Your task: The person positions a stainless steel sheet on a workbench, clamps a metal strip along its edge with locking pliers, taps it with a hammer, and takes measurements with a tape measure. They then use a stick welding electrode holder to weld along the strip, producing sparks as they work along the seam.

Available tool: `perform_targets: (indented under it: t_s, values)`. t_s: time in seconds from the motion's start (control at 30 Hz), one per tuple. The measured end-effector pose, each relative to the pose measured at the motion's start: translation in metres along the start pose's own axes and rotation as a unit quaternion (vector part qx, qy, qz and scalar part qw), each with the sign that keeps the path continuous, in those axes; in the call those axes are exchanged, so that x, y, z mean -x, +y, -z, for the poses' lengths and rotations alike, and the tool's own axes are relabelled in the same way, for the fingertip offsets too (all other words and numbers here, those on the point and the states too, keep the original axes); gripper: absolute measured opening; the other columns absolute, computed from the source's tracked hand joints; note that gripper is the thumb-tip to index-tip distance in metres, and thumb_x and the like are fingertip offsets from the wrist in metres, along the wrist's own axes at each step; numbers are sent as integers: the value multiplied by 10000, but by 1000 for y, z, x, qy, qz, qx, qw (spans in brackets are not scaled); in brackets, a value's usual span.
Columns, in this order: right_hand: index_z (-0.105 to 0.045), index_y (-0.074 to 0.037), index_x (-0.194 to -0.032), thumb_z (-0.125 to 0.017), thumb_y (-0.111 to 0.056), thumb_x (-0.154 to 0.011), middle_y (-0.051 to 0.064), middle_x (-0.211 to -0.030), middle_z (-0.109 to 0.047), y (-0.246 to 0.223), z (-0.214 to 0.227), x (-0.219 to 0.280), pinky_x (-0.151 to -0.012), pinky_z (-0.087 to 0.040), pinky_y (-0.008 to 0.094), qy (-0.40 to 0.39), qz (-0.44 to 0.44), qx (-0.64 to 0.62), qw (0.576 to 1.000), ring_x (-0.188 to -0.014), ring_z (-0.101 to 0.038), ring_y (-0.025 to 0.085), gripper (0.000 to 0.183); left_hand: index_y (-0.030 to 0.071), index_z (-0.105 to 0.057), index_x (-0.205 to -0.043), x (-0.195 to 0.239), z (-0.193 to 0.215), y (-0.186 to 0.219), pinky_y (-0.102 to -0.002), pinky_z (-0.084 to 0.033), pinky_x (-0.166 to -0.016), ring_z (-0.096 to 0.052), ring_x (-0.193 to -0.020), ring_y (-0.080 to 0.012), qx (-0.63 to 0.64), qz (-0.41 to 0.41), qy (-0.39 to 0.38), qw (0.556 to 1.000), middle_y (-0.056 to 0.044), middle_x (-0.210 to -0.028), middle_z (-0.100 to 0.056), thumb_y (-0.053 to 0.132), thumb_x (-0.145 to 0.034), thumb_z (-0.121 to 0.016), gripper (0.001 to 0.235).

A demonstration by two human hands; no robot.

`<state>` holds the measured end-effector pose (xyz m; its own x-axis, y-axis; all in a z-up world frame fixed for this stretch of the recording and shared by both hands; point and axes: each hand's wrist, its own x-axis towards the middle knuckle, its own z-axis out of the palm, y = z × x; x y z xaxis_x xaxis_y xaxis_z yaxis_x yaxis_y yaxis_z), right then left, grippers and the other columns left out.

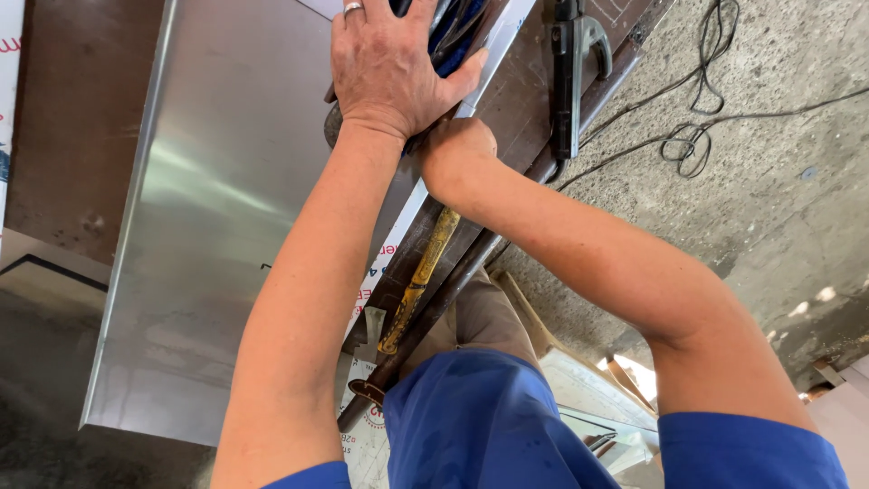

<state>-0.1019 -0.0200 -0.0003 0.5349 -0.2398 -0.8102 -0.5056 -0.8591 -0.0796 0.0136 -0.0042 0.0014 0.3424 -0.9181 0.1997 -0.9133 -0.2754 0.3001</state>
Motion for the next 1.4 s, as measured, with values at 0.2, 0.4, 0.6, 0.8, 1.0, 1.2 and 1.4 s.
perform_targets:
  t_s: [0.2,0.4,0.6,0.8,1.0,1.2,1.4]
  values:
    - [-748,-125,-1191,-678,-161,-901,60,-1184,-738,-4,1,-3,-657,-615,448,-5,-16,-5,1000,-1036,-730,273,301,191,-631,-1286,-3,5,2,-486,-482,-777,-615,-902,-367,-3,-16,44,999,-185,-1062,-571,696,-780,-818,740]
    - [-758,-109,-1165,-716,-140,-844,55,-1100,-743,-12,1,-2,-475,-582,457,7,-63,-4,998,-917,-753,274,325,201,-638,-1288,-2,2,0,-495,-487,-802,-599,-887,-363,-14,-5,-4,1000,-178,-1050,-575,727,-825,-797,719]
    - [-671,16,-1251,-643,-178,-965,67,-886,-731,-4,-41,26,-579,-572,453,173,33,-4,984,-792,-730,262,347,180,-634,-1273,-4,6,2,-482,-471,-763,-607,-905,-369,-23,-28,42,998,-190,-1029,-581,724,-813,-780,728]
    - [-651,-37,-1248,-607,-179,-936,175,-980,-702,45,-12,81,-766,-562,484,261,-54,-282,922,-876,-706,325,345,179,-641,-1257,-2,-1,-3,-493,-477,-785,-610,-873,-367,-32,-20,9,999,-178,-996,-588,762,-853,-762,720]
    - [-480,-15,-1481,-633,-157,-948,224,-1077,-689,45,-56,59,-784,-562,495,389,-65,-271,878,-921,-688,375,572,161,-653,-1241,0,1,-1,-488,-475,-785,-604,-886,-363,-19,-33,45,998,-185,-1004,-600,726,-844,-771,701]
    - [-129,88,-1581,-689,-208,-902,219,-1017,-694,-17,-78,60,-700,-552,489,348,-59,-351,867,-820,-694,380,928,171,-705,-1142,-2,3,-2,-515,-483,-808,-600,-922,-387,-13,-29,11,999,-185,-999,-602,688,-812,-790,619]
    - [-48,-19,-1617,-632,-122,-808,118,-811,-752,-12,-67,49,-744,-566,381,237,-62,-663,708,-741,-739,277,1003,174,-700,-1197,-4,5,-3,-530,-489,-823,-596,-975,-413,-46,-42,6,998,-192,-1086,-583,636,-802,-828,621]
